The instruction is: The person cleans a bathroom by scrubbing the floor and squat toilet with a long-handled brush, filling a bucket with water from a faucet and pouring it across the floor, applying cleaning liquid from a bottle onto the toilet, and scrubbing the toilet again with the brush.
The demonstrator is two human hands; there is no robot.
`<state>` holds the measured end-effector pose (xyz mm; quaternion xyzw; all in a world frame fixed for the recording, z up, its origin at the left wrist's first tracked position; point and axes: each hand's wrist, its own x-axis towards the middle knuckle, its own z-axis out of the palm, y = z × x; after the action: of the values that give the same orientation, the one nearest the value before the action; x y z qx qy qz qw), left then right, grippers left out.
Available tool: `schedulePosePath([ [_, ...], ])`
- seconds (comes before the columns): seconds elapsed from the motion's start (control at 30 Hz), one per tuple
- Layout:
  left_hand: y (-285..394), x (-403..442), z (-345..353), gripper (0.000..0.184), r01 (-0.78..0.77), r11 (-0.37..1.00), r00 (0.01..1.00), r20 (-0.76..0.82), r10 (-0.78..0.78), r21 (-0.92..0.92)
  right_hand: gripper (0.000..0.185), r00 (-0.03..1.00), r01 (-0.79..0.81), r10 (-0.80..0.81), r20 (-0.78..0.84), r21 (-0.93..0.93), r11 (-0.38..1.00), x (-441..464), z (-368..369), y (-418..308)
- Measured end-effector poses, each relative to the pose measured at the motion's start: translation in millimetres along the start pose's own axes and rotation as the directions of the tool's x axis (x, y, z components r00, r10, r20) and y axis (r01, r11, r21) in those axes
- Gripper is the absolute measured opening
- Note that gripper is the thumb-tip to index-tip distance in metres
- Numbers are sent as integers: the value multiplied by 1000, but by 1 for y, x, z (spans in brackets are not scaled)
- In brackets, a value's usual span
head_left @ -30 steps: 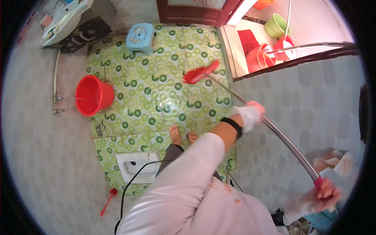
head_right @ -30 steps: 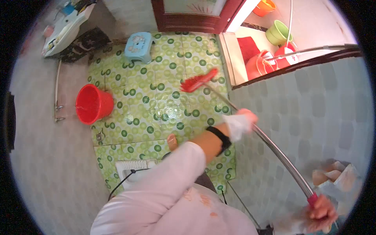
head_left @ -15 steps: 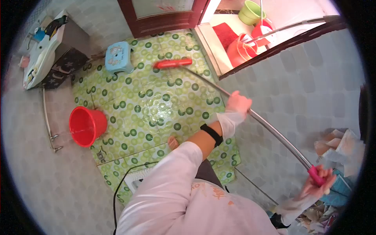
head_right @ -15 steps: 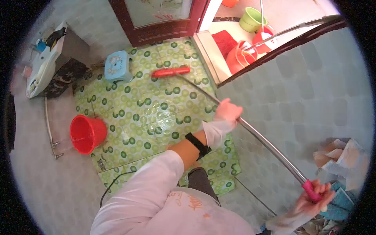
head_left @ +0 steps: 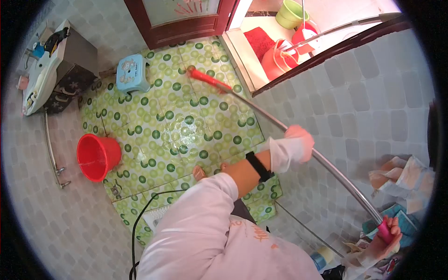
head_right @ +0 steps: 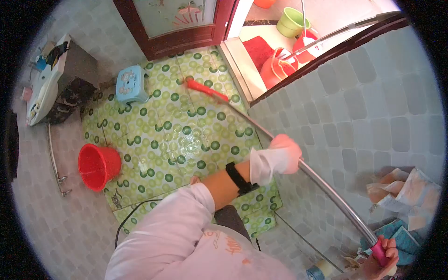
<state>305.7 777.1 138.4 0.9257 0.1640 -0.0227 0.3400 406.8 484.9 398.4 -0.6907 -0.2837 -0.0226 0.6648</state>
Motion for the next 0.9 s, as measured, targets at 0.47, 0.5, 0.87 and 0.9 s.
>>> schedulePosePath([
  [0.47,-7,-73,72,20,238,949,971,90,-223,-208,30,765,-165,103,635,40,986,27,2,31],
  [0.5,3,-77,65,20,248,945,968,88,-235,-212,28,754,-254,81,652,175,951,36,-14,31],
  [0.87,-9,26,67,6,-35,984,885,-462,-52,-176,28,902,212,-178,394,-44,976,41,-7,28],
  [0.9,-15,23,75,7,59,988,939,-328,-104,-145,33,809,289,-217,546,-47,956,26,15,41],
])
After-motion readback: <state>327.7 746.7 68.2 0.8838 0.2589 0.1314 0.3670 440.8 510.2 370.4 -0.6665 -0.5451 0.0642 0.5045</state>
